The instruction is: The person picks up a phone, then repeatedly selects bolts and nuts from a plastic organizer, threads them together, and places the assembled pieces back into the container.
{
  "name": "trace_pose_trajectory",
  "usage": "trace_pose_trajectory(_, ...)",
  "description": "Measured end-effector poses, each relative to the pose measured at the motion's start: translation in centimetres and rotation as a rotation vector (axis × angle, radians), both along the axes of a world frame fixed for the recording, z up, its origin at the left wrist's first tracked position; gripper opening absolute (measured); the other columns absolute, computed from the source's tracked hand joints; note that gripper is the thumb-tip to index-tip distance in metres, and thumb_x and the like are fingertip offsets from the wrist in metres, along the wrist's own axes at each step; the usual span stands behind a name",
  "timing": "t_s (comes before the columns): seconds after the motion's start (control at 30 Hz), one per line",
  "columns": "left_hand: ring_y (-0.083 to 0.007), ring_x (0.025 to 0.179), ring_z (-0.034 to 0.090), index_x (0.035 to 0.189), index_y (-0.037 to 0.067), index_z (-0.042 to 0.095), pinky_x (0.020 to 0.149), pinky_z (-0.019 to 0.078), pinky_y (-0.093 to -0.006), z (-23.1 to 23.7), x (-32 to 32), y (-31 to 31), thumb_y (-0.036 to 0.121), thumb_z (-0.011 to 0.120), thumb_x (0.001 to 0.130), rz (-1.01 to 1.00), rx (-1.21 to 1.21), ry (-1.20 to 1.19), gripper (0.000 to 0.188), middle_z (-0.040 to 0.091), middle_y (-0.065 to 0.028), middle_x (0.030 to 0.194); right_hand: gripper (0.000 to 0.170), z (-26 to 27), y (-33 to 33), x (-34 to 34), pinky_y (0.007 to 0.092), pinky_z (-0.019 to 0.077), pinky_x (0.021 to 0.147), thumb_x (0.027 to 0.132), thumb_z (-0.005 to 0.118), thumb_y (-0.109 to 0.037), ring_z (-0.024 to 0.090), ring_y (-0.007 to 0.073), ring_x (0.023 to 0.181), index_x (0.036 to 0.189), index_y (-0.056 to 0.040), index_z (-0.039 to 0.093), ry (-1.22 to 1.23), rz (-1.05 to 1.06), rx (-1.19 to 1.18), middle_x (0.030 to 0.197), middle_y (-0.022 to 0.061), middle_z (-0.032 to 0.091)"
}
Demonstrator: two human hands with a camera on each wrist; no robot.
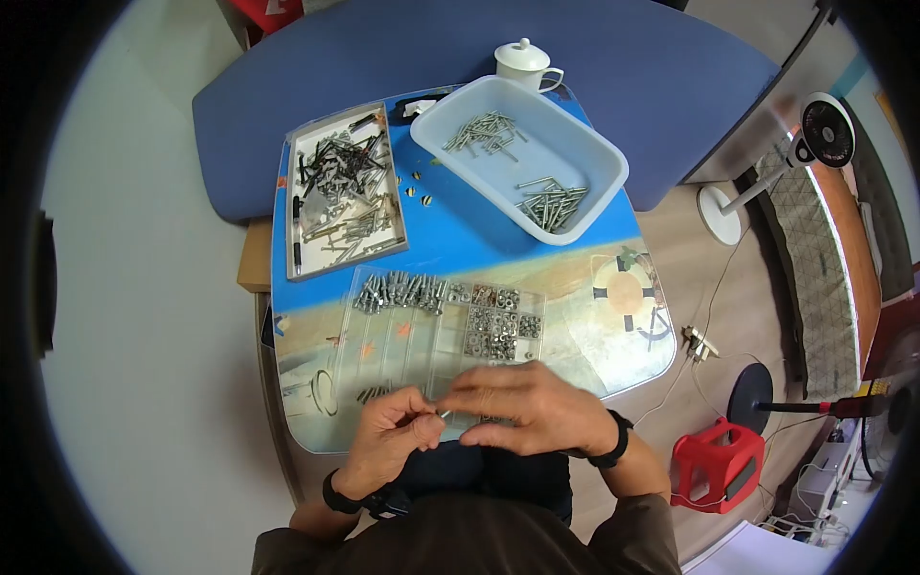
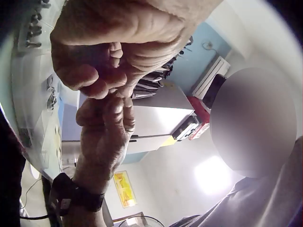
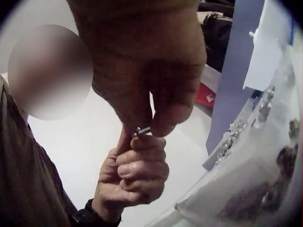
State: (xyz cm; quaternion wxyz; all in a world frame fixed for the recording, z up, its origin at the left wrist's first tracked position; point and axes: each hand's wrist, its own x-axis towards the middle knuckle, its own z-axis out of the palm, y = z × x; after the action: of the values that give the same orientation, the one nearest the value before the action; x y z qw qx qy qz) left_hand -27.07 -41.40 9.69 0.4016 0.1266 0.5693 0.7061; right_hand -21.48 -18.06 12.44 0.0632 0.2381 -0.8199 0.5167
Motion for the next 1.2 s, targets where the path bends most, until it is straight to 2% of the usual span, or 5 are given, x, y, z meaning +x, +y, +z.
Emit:
trace_pose_trajectory(0.3,-0.0032,0.063,0.054,0.088,0.002,0.063,0.056,0.0427,-0.0202,-0.9,1.5,-2.6,0.020,0.069,0.099,-0.171,-0.047,-0.042,0.022,0.062,0.0006,0.071,0.029,-1.1,-3.2,2.1,0.0338,0.0534,0.055,0.084,0.081,-0.019,0.069,0.0251,0.065,0.108,-0.0056,0.073,-0.052,0.037,0.044,0.084,0.0062,0.069)
trace_pose_trajectory(0.67,-0.0094,0.069,0.063,0.088,0.000,0.062,0.061,0.0479,-0.0228,-0.8,2.0,-4.9,0.018,0.067,0.100,-0.248,0.085,-0.227,0.022,0.068,-0.0067,0.078,0.023,-0.6,-5.3,2.4,0.0326,0.0573,0.061,0.083,0.083,-0.014,0.074,0.0269,0.074,0.101,-0.0047,0.072,-0.088,0.082,0.037,0.091,0.0112,0.075)
trace_pose_trajectory(1.0,-0.0082,0.068,0.063,0.090,-0.001,0.066,0.060,0.0499,-0.0229,0.3,1.5,-6.6,0.013,0.068,0.098,-0.295,-0.052,-0.084,0.016,0.068,-0.0052,0.076,0.015,0.0,-4.9,2.3,0.0332,0.0572,0.065,0.082,0.077,-0.001,0.073,0.0263,0.078,0.095,-0.0054,0.070,-0.240,0.074,-0.012,0.091,0.0095,0.073)
trace_pose_trajectory(1.1,-0.0066,0.070,0.063,0.088,-0.001,0.069,0.061,0.0495,-0.0223,0.7,1.0,-8.0,0.005,0.069,0.094,-0.041,-0.081,0.067,0.009,0.068,-0.0038,0.076,0.013,0.2,-3.8,2.2,0.0331,0.0568,0.067,0.080,0.078,0.000,0.072,0.0271,0.080,0.090,-0.0036,0.070,-0.238,-0.023,-0.016,0.091,0.0106,0.073)
trace_pose_trajectory(1.2,-0.0112,0.065,0.061,0.086,-0.002,0.067,0.059,0.0480,-0.0273,-0.4,-0.3,-8.4,0.003,0.069,0.091,0.327,-0.278,0.693,0.007,0.067,-0.0063,0.073,0.014,-0.4,-2.6,2.6,0.0333,0.0568,0.070,0.078,0.078,0.001,0.072,0.0281,0.081,0.089,-0.0018,0.070,-0.199,-0.207,-0.013,0.090,0.0114,0.073)
